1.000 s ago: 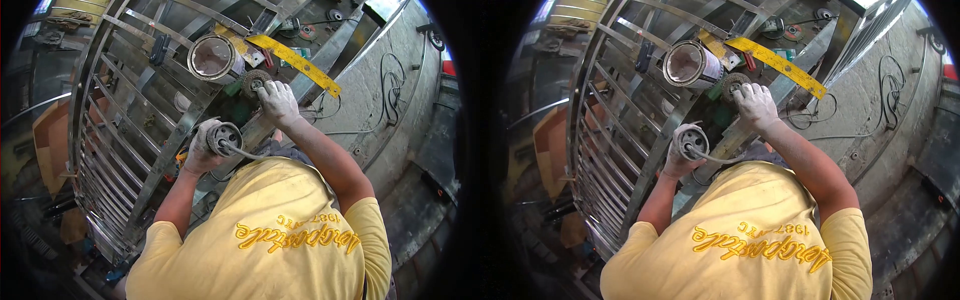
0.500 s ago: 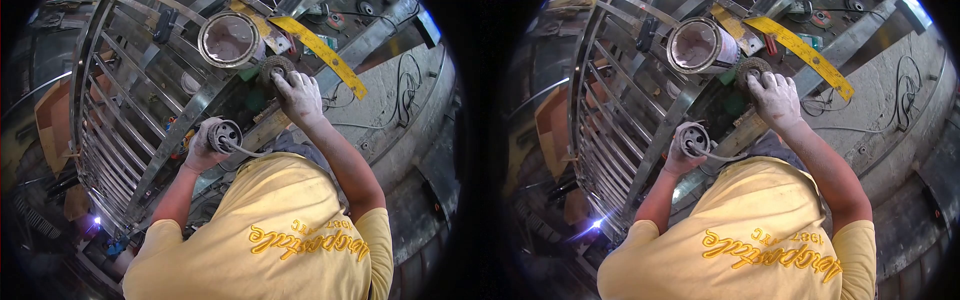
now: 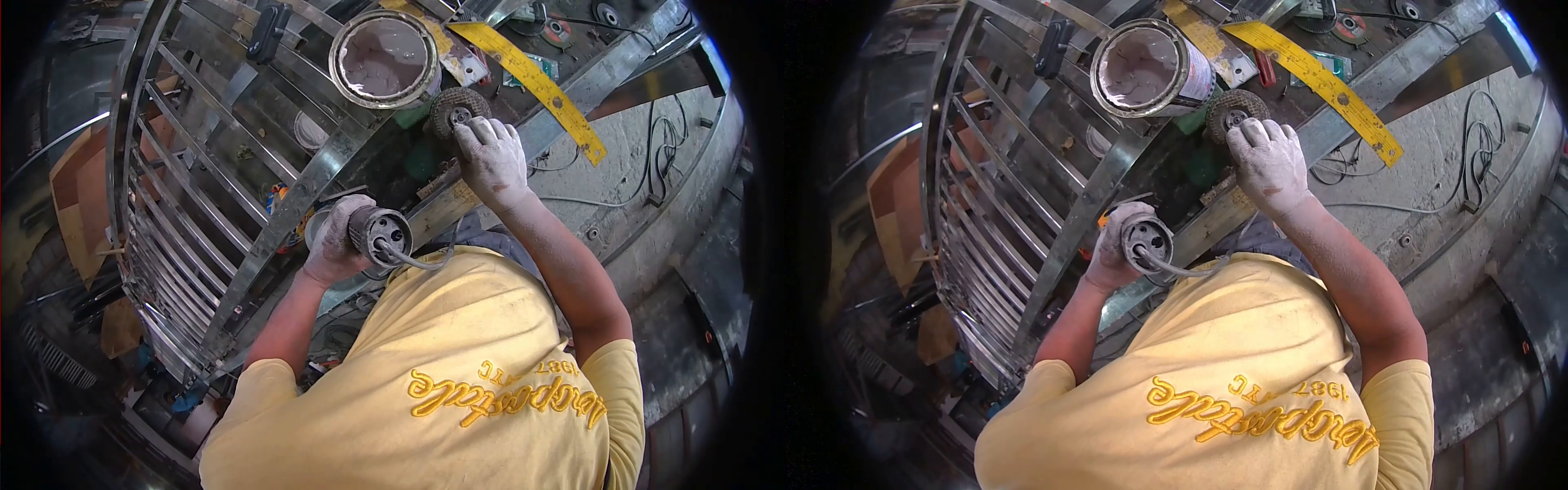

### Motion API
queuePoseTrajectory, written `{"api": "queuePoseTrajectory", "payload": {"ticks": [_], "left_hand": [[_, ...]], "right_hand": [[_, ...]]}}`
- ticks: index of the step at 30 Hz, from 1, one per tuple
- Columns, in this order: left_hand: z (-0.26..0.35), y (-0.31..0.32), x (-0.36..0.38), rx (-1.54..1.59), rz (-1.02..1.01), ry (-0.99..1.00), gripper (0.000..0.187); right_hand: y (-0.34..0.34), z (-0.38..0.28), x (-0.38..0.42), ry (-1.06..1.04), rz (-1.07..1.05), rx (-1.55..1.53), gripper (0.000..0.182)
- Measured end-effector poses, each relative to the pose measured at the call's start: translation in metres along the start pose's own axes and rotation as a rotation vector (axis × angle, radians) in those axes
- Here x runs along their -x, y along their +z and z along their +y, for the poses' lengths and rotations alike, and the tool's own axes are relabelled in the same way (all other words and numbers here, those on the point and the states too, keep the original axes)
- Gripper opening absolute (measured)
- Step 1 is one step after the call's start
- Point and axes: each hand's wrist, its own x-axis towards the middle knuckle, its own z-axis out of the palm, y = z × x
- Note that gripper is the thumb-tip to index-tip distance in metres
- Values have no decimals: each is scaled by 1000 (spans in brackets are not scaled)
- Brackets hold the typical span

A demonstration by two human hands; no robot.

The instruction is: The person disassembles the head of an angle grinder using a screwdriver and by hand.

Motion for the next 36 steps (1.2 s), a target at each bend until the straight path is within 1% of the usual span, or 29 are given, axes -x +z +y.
{"api": "queuePoseTrajectory", "payload": {"ticks": [4,7,10,11,13,16,18,19,24,27,30,32,36], "left_hand": [[-1,0,0,24,2,-6,86],[-1,-1,0,36,2,-2,85],[0,-1,-2,25,4,7,84],[1,-2,-3,21,1,7,84],[3,-4,-3,6,-8,-5,83],[5,-3,-3,-40,-21,-9,82],[3,-2,-4,-97,-21,31,81],[4,-2,-5,-110,-27,35,80],[11,-4,-12,-196,-35,93,76],[10,-2,-11,-175,-18,65,75],[13,-1,-10,-145,-43,19,78],[14,-1,-10,-135,-41,29,79],[9,0,-10,-115,-45,65,81]], "right_hand": [[2,1,-1,49,-23,16,27],[2,1,-2,38,-11,23,30],[-4,-1,-6,55,1,-21,24],[-9,-5,-5,81,-28,-141,21],[-41,-26,-7,133,-89,-383,15],[-92,-56,-8,28,-135,-693,12],[-116,-75,-7,66,-200,-834,12],[-115,-81,-5,67,-199,-854,11],[-95,-88,4,10,-189,-692,12],[-92,-91,7,-25,-184,-653,13],[-91,-93,7,-40,-172,-624,12],[-89,-96,8,-46,-148,-591,12],[-89,-100,9,66,-143,-636,17]]}}
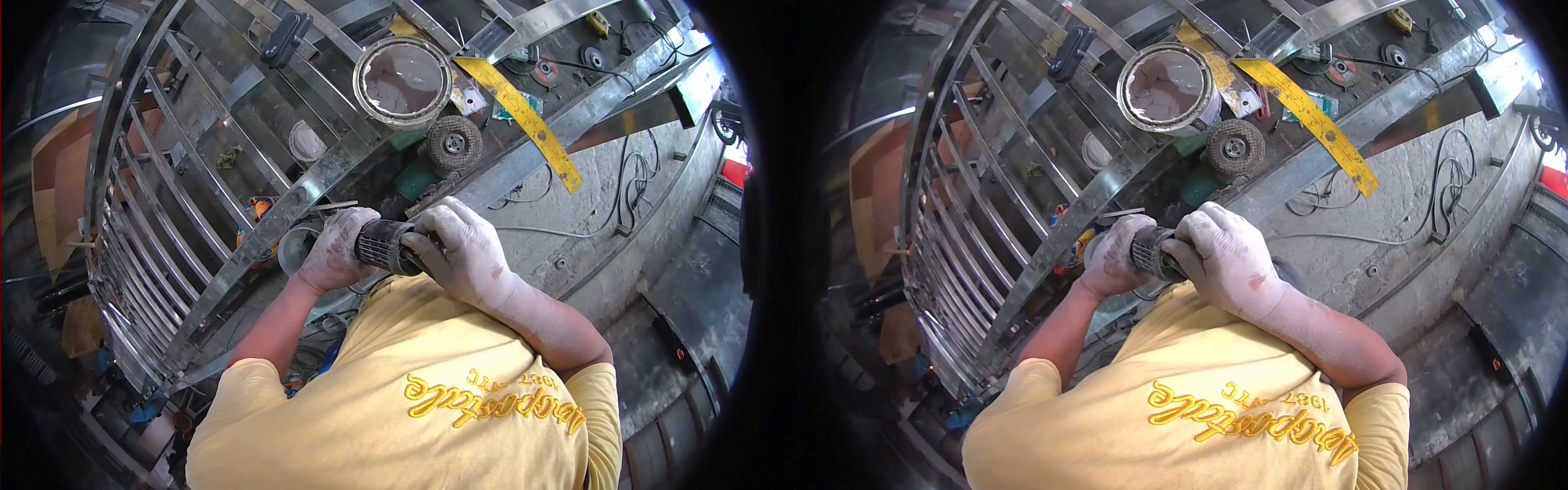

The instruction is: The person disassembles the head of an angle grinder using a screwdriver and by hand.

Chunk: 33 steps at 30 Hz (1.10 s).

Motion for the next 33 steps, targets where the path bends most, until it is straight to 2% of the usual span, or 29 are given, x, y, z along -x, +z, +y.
{"api": "queuePoseTrajectory", "payload": {"ticks": [3,6,7,10,13,16,19,22,25,28,31,33], "left_hand": [[2,-1,0,-17,5,0,80],[3,-3,0,3,11,-16,77],[3,-2,0,0,14,-8,77],[4,-2,-2,-9,27,30,76],[6,-4,-3,-9,31,56,75],[3,-3,-2,18,20,37,75],[2,-2,-1,17,25,36,74],[3,-3,-1,26,23,39,75],[4,-7,-2,22,27,43,76],[5,-8,-3,18,24,41,76],[7,-9,-4,35,20,19,75],[5,-7,-3,29,24,39,74]], "right_hand": [[-1,8,-4,111,-17,-142,26],[-14,4,-6,398,-214,-284,32],[-18,8,-8,459,-315,-318,39],[-5,29,2,465,-288,-490,40],[5,33,6,420,-300,-486,42],[-4,28,0,507,-406,-564,34],[-4,21,-3,545,-383,-576,34],[4,28,4,429,-341,-693,37],[-4,27,1,563,-403,-974,35],[-1,36,1,560,-447,-980,24],[4,40,1,473,-465,-1016,23],[8,39,-1,500,-444,-962,31]]}}
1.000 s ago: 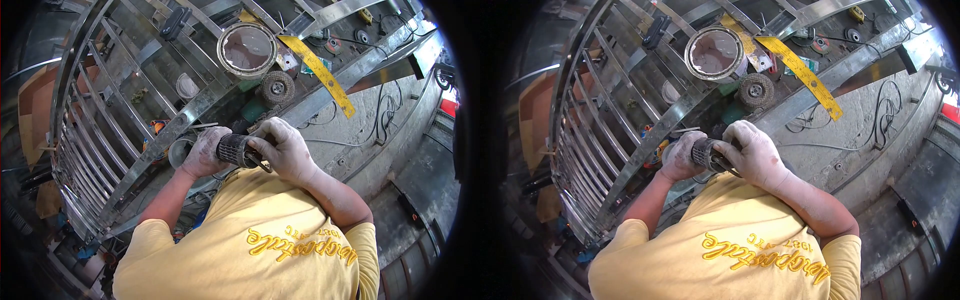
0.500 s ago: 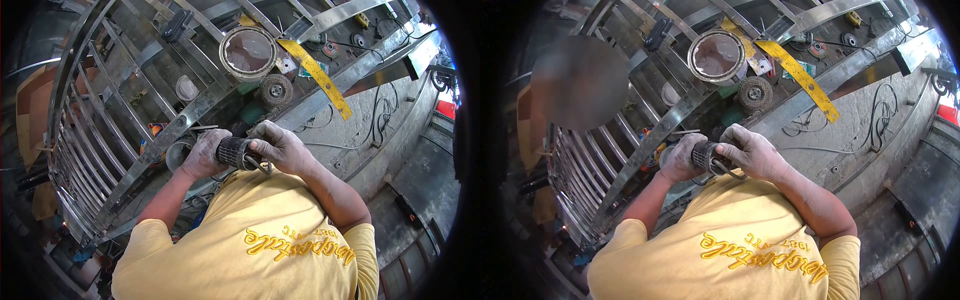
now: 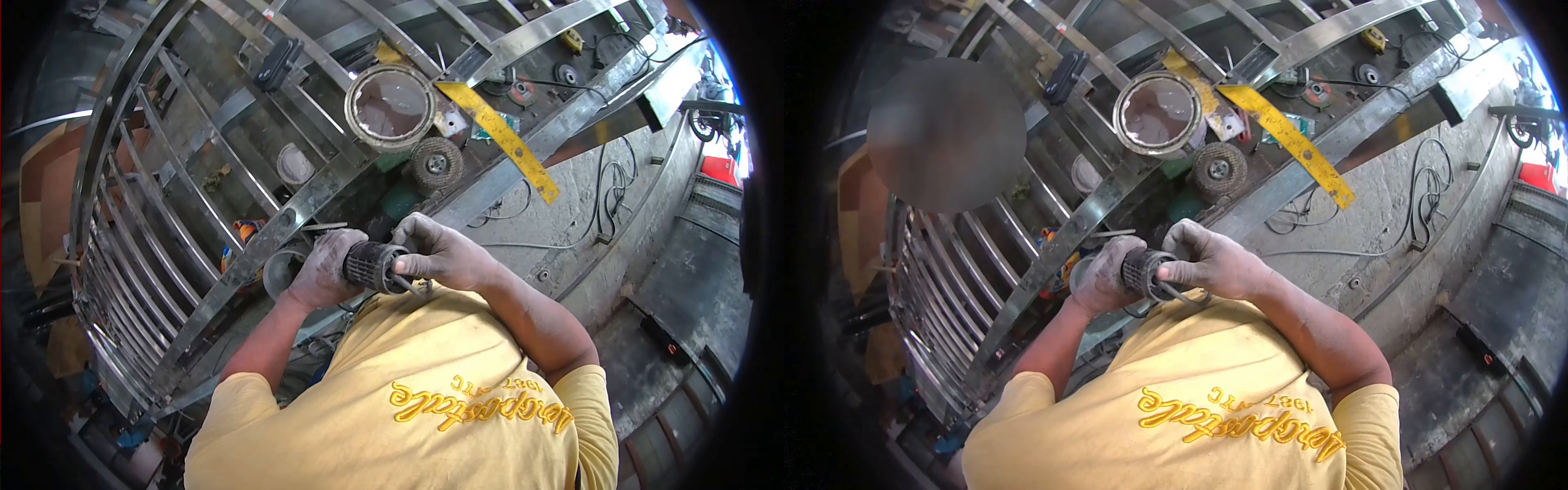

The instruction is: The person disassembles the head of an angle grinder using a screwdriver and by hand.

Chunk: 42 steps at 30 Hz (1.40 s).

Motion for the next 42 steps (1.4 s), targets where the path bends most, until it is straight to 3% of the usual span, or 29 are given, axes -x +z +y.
{"api": "queuePoseTrajectory", "payload": {"ticks": [6,7,11,12,13,14,15,16,19,20,23,24,27,29,31,32,33,35,39,42], "left_hand": [[1,0,0,35,-7,-4,73],[1,-1,-1,35,-9,-5,73],[-1,-3,0,39,-17,-3,75],[-2,-2,3,50,-13,-38,77],[-2,-2,4,66,-15,-46,77],[-2,-2,5,80,-19,-55,77],[-2,-3,5,94,-23,-63,77],[-5,-1,8,97,-16,-51,79],[-9,0,10,112,-19,-42,80],[-12,2,10,96,-2,11,81],[-7,0,10,80,-13,-57,80],[-8,0,12,87,-15,-41,81],[-16,2,8,88,-3,10,81],[-16,4,12,77,19,8,82],[-11,1,10,83,1,-9,83],[-13,3,10,68,8,7,83],[-16,5,11,51,14,30,82],[-13,3,9,63,7,5,82],[-5,-5,4,115,-26,-50,80],[-8,-7,0,117,-49,-24,83]], "right_hand": [[-3,-17,-6,107,39,270,47],[-4,-30,-3,121,29,429,52],[-31,-50,-1,-61,90,625,45],[-48,-55,-5,-238,178,730,36],[-62,-60,-11,-421,450,933,28],[-75,-69,-13,-205,726,860,28],[-99,-67,-20,-153,1042,1102,35],[-127,-60,-23,-410,1187,1523,48],[-156,-64,-21,-57,992,1473,53],[-186,-62,-30,-14,947,1431,52],[-193,-81,-34,25,1058,1483,49],[-183,-77,-37,-209,1271,1662,36],[-173,-60,-57,-378,1114,1662,25],[-169,-47,-71,-85,852,1363,28],[-176,-19,-92,19,950,1267,36],[-167,-27,-93,45,905,1240,54],[-175,-22,-103,-31,889,1194,52],[-185,-22,-113,111,847,1105,48],[-188,-30,-104,242,870,1276,45],[-161,-72,-67,336,872,1332,40]]}}
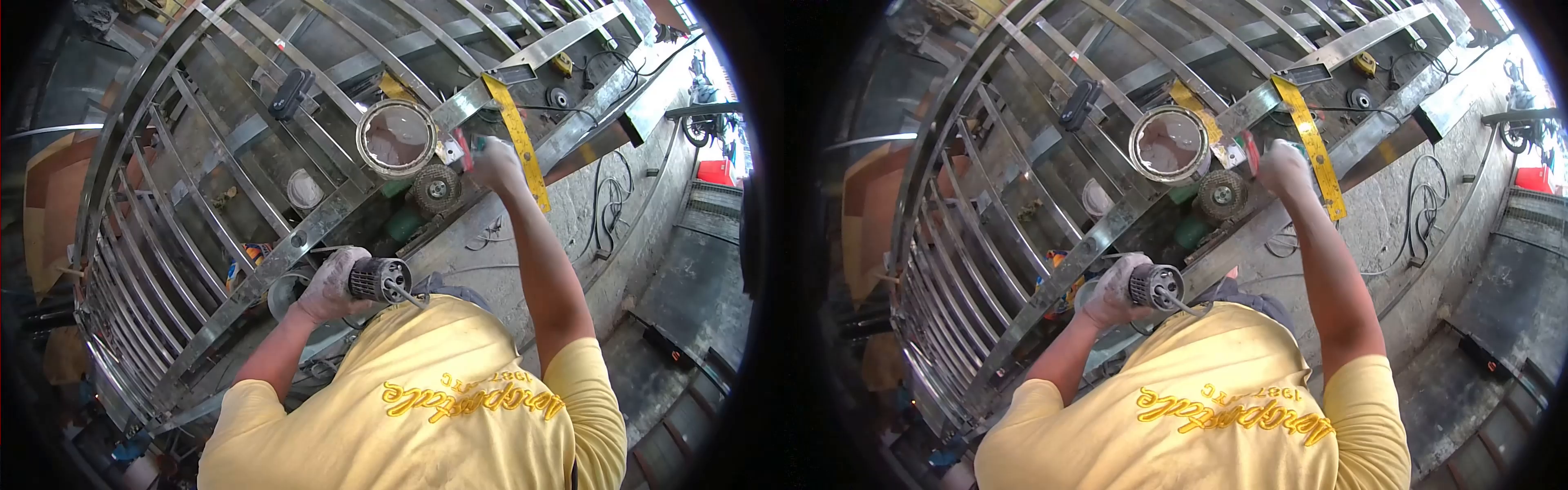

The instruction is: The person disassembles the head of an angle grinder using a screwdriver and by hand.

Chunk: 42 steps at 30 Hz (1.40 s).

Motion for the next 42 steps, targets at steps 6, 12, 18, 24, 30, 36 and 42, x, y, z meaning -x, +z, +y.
{"api": "queuePoseTrajectory", "payload": {"ticks": [6,12,18,24,30,36,42], "left_hand": [[2,5,-29,-33,-36,70,73],[25,1,-44,-12,-25,135,72],[22,16,-56,32,104,256,85],[14,20,-66,57,198,257,85],[15,31,-68,-7,166,273,80],[34,25,-78,-37,87,318,82],[60,15,-87,-1,15,493,88]], "right_hand": [[17,13,8,-192,190,59,44],[44,-10,-23,27,-124,-97,59],[62,2,-52,145,-11,-264,63],[-9,4,4,-10,45,-99,48],[-78,44,193,-104,152,-365,30],[-82,75,307,-184,43,-592,26],[-88,69,341,-328,80,-590,36]]}}
